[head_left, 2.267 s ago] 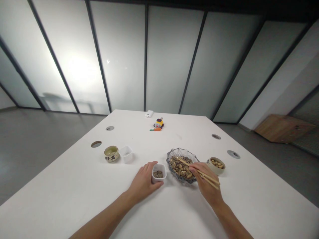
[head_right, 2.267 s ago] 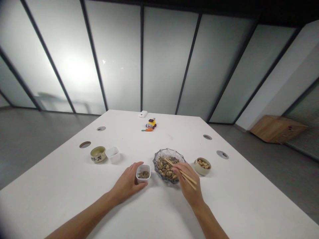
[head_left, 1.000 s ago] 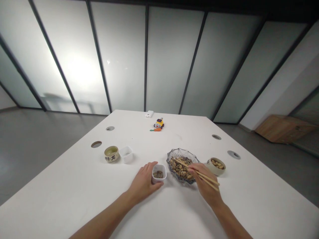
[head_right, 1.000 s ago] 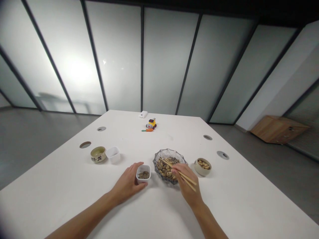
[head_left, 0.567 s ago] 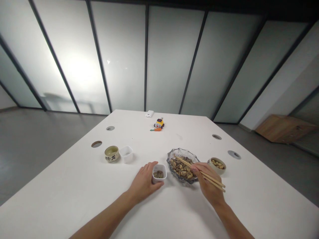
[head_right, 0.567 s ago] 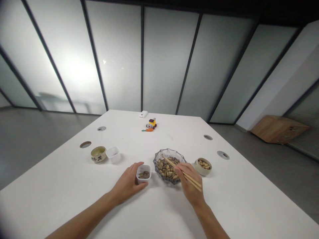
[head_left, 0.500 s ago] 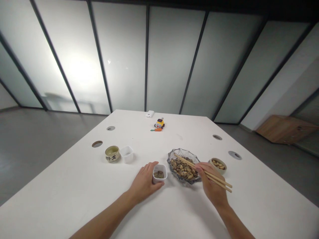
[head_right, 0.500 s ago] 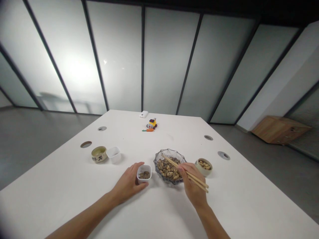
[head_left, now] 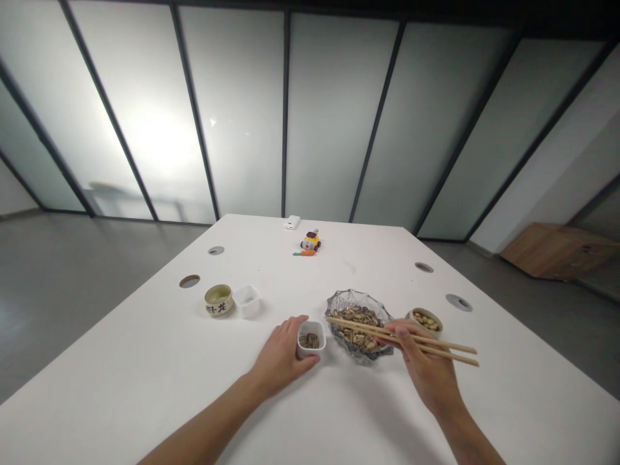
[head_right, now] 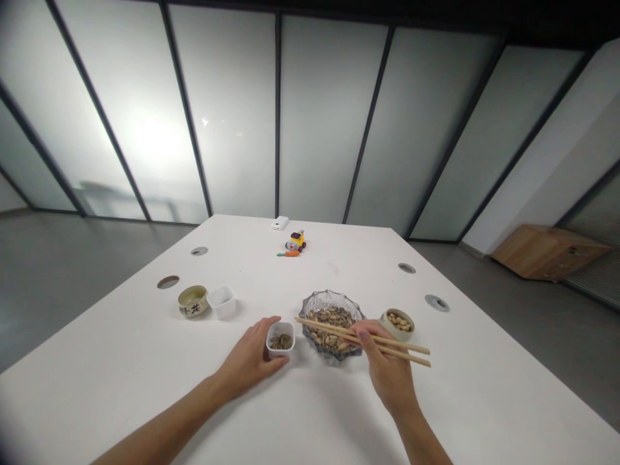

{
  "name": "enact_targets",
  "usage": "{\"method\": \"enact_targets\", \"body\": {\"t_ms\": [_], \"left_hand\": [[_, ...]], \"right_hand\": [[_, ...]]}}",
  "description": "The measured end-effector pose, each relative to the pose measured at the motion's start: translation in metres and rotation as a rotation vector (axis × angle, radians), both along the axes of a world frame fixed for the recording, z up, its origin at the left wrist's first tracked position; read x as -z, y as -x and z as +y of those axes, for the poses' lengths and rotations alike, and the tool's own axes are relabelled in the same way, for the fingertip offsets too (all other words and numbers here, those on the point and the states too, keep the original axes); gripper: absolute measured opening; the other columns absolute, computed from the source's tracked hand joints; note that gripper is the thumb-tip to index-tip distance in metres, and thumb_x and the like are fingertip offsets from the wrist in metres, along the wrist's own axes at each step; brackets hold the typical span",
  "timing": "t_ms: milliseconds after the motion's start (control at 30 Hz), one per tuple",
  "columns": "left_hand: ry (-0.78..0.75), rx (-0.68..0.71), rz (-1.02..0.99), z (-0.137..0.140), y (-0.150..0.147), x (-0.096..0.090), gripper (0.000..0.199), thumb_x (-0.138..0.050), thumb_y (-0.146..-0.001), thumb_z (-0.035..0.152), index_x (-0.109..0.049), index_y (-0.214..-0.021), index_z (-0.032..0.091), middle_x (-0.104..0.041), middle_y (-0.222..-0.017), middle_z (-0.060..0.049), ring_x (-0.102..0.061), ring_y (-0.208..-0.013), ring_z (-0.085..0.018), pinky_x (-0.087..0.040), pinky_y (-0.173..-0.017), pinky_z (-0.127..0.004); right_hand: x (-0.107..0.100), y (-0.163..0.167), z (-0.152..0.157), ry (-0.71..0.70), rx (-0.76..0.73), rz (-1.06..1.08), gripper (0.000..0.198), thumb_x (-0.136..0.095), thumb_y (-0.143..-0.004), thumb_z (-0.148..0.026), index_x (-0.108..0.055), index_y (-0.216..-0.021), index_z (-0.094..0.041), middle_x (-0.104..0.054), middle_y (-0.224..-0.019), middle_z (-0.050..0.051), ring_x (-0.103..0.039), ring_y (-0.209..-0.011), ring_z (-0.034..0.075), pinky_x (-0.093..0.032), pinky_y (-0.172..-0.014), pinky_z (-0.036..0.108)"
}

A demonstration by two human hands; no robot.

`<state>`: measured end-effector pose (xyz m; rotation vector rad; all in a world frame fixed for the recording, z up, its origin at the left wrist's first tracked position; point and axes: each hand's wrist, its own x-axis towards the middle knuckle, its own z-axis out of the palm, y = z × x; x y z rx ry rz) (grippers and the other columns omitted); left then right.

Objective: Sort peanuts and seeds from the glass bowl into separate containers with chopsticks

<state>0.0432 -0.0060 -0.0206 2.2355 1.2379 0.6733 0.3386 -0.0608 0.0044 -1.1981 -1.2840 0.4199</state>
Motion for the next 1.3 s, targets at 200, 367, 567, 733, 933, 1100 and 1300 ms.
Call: {"method": "enact_targets", "body": {"t_ms": [200,367,567,733,933,1100,1300], "left_hand": [[0.006,-0.006,0.005,0.0,-0.001,-0.002,0.069,-0.076,-0.082,0.031,-0.048,-0.144,0.022,-0.064,-0.137,-0.012,-0.061,-0.125,-0.034,-0.046,-0.11,-0.05],[0.004,-0.001,-0.006,0.0,0.0,-0.001,0.069,-0.076,-0.082,0.031,-0.049,-0.144,0.022,-0.063,-0.138,-0.012,-0.061,-0.125,-0.034,-0.047,-0.109,-0.05],[-0.013,0.003,-0.014,0.0,0.0,0.001,0.067,-0.076,-0.083,0.031,-0.048,-0.144,0.023,-0.063,-0.138,-0.012,-0.062,-0.124,-0.033,-0.047,-0.109,-0.05],[-0.011,-0.001,-0.008,0.0,-0.001,0.001,0.068,-0.077,-0.083,0.032,-0.049,-0.143,0.022,-0.064,-0.137,-0.012,-0.062,-0.124,-0.033,-0.048,-0.108,-0.05],[-0.021,0.006,-0.014,0.001,0.0,0.003,0.068,-0.076,-0.083,0.032,-0.048,-0.144,0.023,-0.063,-0.139,-0.013,-0.061,-0.125,-0.033,-0.047,-0.108,-0.05],[-0.02,0.007,-0.021,0.001,0.0,0.002,0.067,-0.076,-0.082,0.031,-0.049,-0.143,0.023,-0.064,-0.138,-0.012,-0.061,-0.124,-0.033,-0.048,-0.108,-0.05],[-0.028,-0.001,-0.028,0.001,0.0,0.002,0.066,-0.076,-0.082,0.033,-0.05,-0.142,0.024,-0.065,-0.136,-0.011,-0.063,-0.122,-0.033,-0.049,-0.106,-0.05]], "right_hand": [[-0.011,-0.004,-0.005,-0.141,0.178,-0.396,0.03,-0.065,-0.098,-0.049,-0.077,-0.087,-0.024,-0.078,-0.087,0.006,-0.074,-0.082,0.023,-0.061,-0.074,0.035],[-0.017,0.007,-0.006,-0.172,0.089,-0.441,0.024,-0.066,-0.1,-0.042,-0.075,-0.086,-0.025,-0.076,-0.083,0.002,-0.073,-0.076,0.019,-0.059,-0.07,0.031],[-0.013,0.011,-0.004,-0.148,-0.006,-0.43,0.019,-0.067,-0.1,-0.038,-0.076,-0.089,-0.026,-0.077,-0.088,0.001,-0.074,-0.079,0.018,-0.06,-0.074,0.03],[-0.011,0.008,-0.003,-0.129,0.015,-0.442,0.025,-0.064,-0.101,-0.041,-0.076,-0.086,-0.025,-0.078,-0.087,0.003,-0.074,-0.079,0.02,-0.06,-0.075,0.032],[-0.013,0.008,-0.003,-0.148,0.055,-0.447,0.028,-0.062,-0.102,-0.043,-0.076,-0.085,-0.025,-0.077,-0.085,0.003,-0.074,-0.078,0.019,-0.06,-0.074,0.031],[-0.011,0.007,-0.003,-0.134,0.084,-0.446,0.031,-0.062,-0.102,-0.046,-0.076,-0.084,-0.024,-0.077,-0.083,0.003,-0.074,-0.076,0.02,-0.059,-0.07,0.03],[-0.012,0.01,-0.005,-0.106,0.013,-0.444,0.027,-0.064,-0.101,-0.041,-0.075,-0.082,-0.025,-0.077,-0.084,0.002,-0.074,-0.077,0.019,-0.06,-0.074,0.03]]}}
